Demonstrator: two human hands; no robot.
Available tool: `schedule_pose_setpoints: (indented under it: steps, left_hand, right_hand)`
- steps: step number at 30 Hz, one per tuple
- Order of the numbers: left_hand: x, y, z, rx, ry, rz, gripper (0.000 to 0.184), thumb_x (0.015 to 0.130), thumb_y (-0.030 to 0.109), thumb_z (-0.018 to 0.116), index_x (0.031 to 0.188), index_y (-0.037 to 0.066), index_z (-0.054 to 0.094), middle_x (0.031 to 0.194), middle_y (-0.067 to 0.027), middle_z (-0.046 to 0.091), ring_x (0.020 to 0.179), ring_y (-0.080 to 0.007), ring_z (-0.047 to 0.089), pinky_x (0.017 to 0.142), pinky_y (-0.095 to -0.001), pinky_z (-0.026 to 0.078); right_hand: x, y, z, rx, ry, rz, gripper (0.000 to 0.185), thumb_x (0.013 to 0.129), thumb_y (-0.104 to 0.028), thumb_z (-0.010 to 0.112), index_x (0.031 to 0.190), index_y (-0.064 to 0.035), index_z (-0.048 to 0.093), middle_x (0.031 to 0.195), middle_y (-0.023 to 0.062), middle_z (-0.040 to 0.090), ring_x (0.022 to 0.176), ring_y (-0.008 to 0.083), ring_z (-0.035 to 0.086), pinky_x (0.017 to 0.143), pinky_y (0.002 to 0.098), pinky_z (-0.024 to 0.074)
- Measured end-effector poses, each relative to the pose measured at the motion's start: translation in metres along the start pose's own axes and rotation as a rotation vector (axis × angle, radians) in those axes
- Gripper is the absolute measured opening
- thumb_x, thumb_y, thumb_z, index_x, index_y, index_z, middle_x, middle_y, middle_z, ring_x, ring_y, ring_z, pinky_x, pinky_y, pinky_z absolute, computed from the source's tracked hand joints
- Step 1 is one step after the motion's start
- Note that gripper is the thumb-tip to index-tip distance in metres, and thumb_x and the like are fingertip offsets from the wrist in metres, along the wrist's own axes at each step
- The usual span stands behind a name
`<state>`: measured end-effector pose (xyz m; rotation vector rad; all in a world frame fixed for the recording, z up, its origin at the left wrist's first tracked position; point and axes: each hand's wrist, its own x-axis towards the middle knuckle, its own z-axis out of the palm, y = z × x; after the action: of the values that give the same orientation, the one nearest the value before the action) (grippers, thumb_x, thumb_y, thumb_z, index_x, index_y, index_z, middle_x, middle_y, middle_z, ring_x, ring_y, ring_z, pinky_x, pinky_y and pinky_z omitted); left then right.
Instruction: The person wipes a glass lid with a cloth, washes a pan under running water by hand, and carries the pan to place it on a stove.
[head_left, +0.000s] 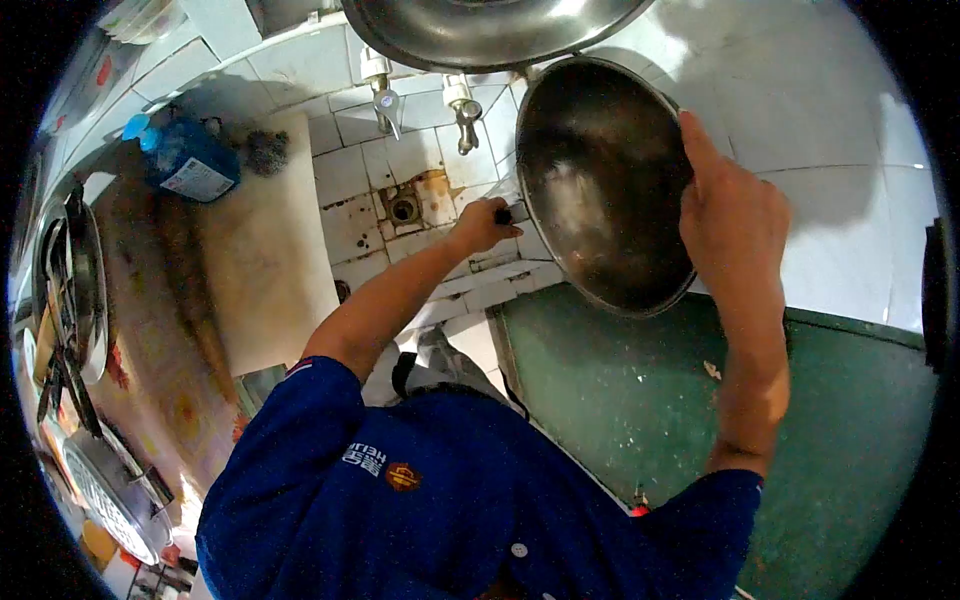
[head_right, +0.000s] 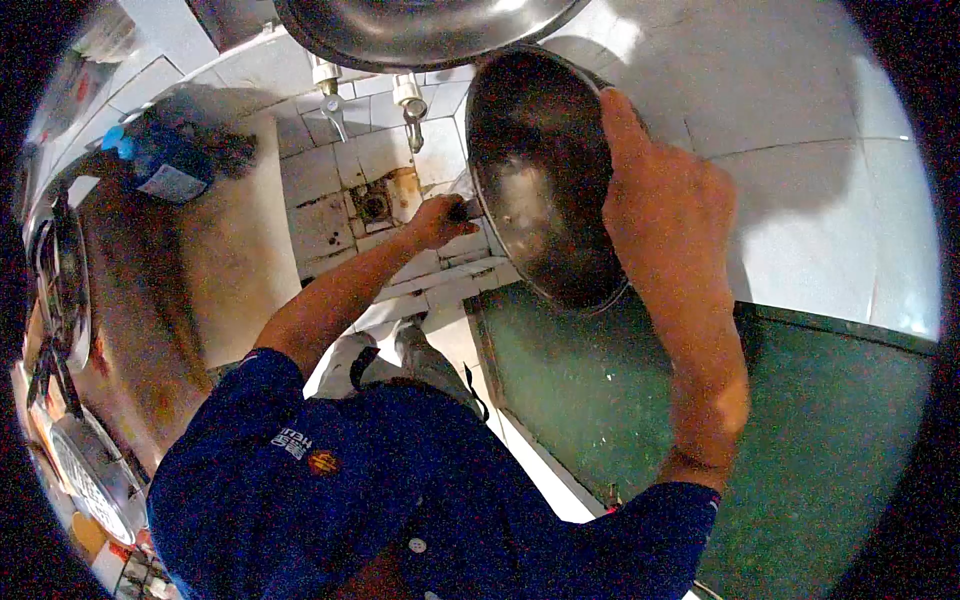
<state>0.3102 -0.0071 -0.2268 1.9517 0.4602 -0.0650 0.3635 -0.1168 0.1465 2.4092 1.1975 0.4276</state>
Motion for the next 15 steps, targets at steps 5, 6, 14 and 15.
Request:
schedule_pose_setpoints:
  steps: [5, 6, 14, 15]
  left_hand:
    - [-0.006, -0.005, -0.002, -0.066, 0.172, 0.152, 0.038, 0.068, 0.025, 0.080, 0.094, 0.003, 0.062, 0.077, -0.0135, 0.063, 0.069, -0.0236, 0.061, 0.065, -0.0383, 0.048]
    - [-0.012, 0.001, -0.006, -0.057, 0.182, 0.154, 0.038, 0.068, 0.025, 0.080, 0.094, 0.003, 0.062, 0.077, -0.0135, 0.063, 0.069, -0.0236, 0.061, 0.065, -0.0383, 0.048]
    - [-0.037, 0.035, -0.033, -0.133, 0.097, 0.011, 0.044, 0.069, 0.028, 0.081, 0.096, -0.001, 0.061, 0.078, -0.0088, 0.064, 0.067, -0.0182, 0.057, 0.064, -0.0341, 0.048]
    - [-0.040, 0.038, -0.037, -0.119, 0.092, 0.014, 0.044, 0.069, 0.029, 0.081, 0.096, 0.000, 0.061, 0.078, -0.0089, 0.064, 0.066, -0.0180, 0.057, 0.064, -0.0342, 0.048]
  right_hand:
    - [-0.006, 0.014, -0.010, 0.092, 0.264, -0.183, 0.052, 0.078, -0.005, 0.055, 0.127, -0.0209, 0.050, 0.074, 0.0087, 0.063, 0.064, 0.0305, 0.062, 0.056, 0.0436, 0.0468]
    - [-0.008, 0.016, -0.014, 0.070, 0.303, -0.217, 0.047, 0.080, -0.007, 0.054, 0.125, -0.0197, 0.051, 0.075, 0.0060, 0.064, 0.062, 0.0283, 0.063, 0.052, 0.0425, 0.0473]
    - [-0.023, 0.028, -0.041, 0.171, 0.548, -0.417, 0.058, 0.070, 0.002, 0.060, 0.124, -0.0202, 0.058, 0.069, 0.0068, 0.059, 0.055, 0.0268, 0.053, 0.052, 0.0380, 0.0432]
    - [-0.024, 0.030, -0.044, 0.227, 0.601, -0.471, 0.059, 0.069, 0.002, 0.060, 0.123, -0.0200, 0.059, 0.068, 0.0060, 0.057, 0.053, 0.0265, 0.051, 0.052, 0.0378, 0.0424]
